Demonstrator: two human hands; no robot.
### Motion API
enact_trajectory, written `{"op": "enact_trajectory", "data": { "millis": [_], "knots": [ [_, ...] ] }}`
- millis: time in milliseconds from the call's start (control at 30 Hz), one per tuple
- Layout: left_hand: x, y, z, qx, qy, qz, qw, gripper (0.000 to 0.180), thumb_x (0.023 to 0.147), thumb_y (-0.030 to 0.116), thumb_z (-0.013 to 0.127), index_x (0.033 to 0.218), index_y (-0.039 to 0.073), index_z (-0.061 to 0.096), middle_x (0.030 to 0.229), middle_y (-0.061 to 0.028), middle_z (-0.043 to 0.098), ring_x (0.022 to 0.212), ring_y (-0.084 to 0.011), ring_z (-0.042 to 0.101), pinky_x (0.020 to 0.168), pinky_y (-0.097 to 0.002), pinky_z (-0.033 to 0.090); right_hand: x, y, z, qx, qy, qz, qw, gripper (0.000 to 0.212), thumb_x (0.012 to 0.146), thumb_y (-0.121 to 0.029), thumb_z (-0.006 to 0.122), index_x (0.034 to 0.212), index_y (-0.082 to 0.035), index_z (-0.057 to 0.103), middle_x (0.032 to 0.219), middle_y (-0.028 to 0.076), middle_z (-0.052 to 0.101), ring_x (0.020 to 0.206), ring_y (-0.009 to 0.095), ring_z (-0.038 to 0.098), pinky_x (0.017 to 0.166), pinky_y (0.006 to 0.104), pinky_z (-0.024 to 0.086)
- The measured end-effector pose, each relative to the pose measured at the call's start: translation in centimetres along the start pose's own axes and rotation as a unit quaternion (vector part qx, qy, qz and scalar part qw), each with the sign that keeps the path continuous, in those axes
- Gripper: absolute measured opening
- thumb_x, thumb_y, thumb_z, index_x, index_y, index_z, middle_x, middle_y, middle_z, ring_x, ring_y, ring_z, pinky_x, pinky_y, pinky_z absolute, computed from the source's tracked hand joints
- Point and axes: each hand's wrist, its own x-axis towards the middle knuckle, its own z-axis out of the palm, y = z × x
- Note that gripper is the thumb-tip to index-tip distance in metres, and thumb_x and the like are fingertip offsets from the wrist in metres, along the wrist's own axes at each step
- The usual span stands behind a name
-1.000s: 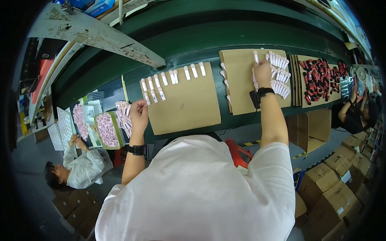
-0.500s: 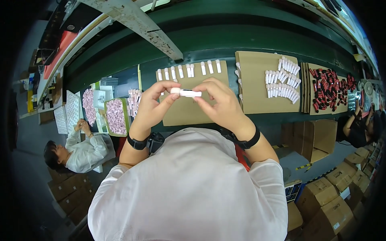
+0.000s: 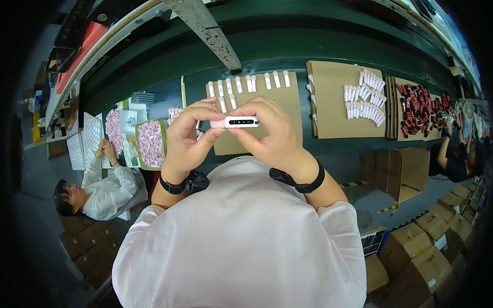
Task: The person picks up a white electronic device, inspects it by turning it over, and places it onto a cardboard sheet. They repeat this process for several devices, occasionally moving cardboard sheets to organize the items.
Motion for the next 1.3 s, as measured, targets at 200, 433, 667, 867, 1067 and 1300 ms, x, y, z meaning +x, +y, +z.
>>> {"op": "enact_trajectory", "data": {
  "millis": [200, 433, 667, 867, 1067, 1300],
  "knots": [
    [-0.6, 0.1, -0.5, -0.004, -0.007, 0.003, 1.0, 0.022, 0.078, 0.0, 0.072, 0.099, 0.003, 0.065, 0.094, -0.0087, 0.068, 0.092, -0.024, 0.064, 0.104, -0.0454, 0.042, -0.1, -0.7, 0.6, -0.017, -0.002, -0.006, 1.0, 0.027, 0.076, 0.004, 0.072, 0.101, -0.001, 0.062, 0.092, 0.01, 0.063, 0.083, 0.019, 0.061, 0.072, 0.0277, 0.047],
    [-1.0, 0.0, -0.9, 0.003, -0.004, 0.035, 0.999, 0.022, 0.078, 0.0, 0.072, 0.099, 0.004, 0.066, 0.095, -0.0086, 0.068, 0.093, -0.0244, 0.063, 0.102, -0.045, 0.043, -0.7, -2.0, 1.0, 0.033, 0.019, 0.091, 0.995, 0.027, 0.077, 0.002, 0.073, 0.102, -0.001, 0.063, 0.092, 0.009, 0.063, 0.083, 0.018, 0.06, 0.071, 0.0276, 0.047],
    [-1.1, 0.4, -0.9, 0.004, 0.004, 0.007, 1.0, 0.022, 0.077, -0.002, 0.071, 0.098, 0.003, 0.066, 0.094, -0.0091, 0.067, 0.092, -0.0244, 0.063, 0.1, -0.0423, 0.044, -0.9, -1.0, 0.7, 0.001, 0.01, 0.034, 0.999, 0.027, 0.078, 0.001, 0.073, 0.103, -0.001, 0.065, 0.094, 0.009, 0.063, 0.081, 0.018, 0.058, 0.069, 0.0269, 0.046],
    [-1.0, 0.1, -0.9, -0.007, 0.018, -0.006, 1.0, 0.021, 0.078, -0.001, 0.069, 0.099, 0.002, 0.065, 0.094, -0.0098, 0.065, 0.091, -0.0245, 0.062, 0.091, -0.0373, 0.047, 0.0, -1.4, 0.5, -0.053, 0.014, -0.014, 0.998, 0.027, 0.076, 0.0, 0.072, 0.102, -0.001, 0.065, 0.092, 0.009, 0.062, 0.079, 0.018, 0.057, 0.066, 0.0269, 0.045],
    [-0.8, -1.0, -1.2, 0.03, 0.001, -0.002, 1.0, 0.022, 0.079, 0.0, 0.069, 0.1, 0.0, 0.064, 0.099, -0.0112, 0.063, 0.091, -0.0256, 0.062, 0.085, -0.0349, 0.048, 0.5, -0.4, 0.7, -0.113, -0.033, -0.008, 0.993, 0.023, 0.078, -0.001, 0.069, 0.101, -0.001, 0.064, 0.089, 0.008, 0.062, 0.076, 0.017, 0.056, 0.066, 0.0266, 0.045],
    [-4.5, -13.6, -1.5, 0.062, 0.052, -0.189, 0.979, 0.028, 0.084, 0.001, 0.065, 0.112, -0.002, 0.059, 0.106, -0.0123, 0.063, 0.103, -0.0207, 0.061, 0.092, -0.031, 0.047, -2.9, 11.0, 4.5, -0.107, -0.077, 0.325, 0.937, 0.018, 0.082, -0.009, 0.067, 0.095, 0.001, 0.061, 0.083, 0.012, 0.067, 0.068, 0.022, 0.063, 0.063, 0.031, 0.05]
  ]
}}
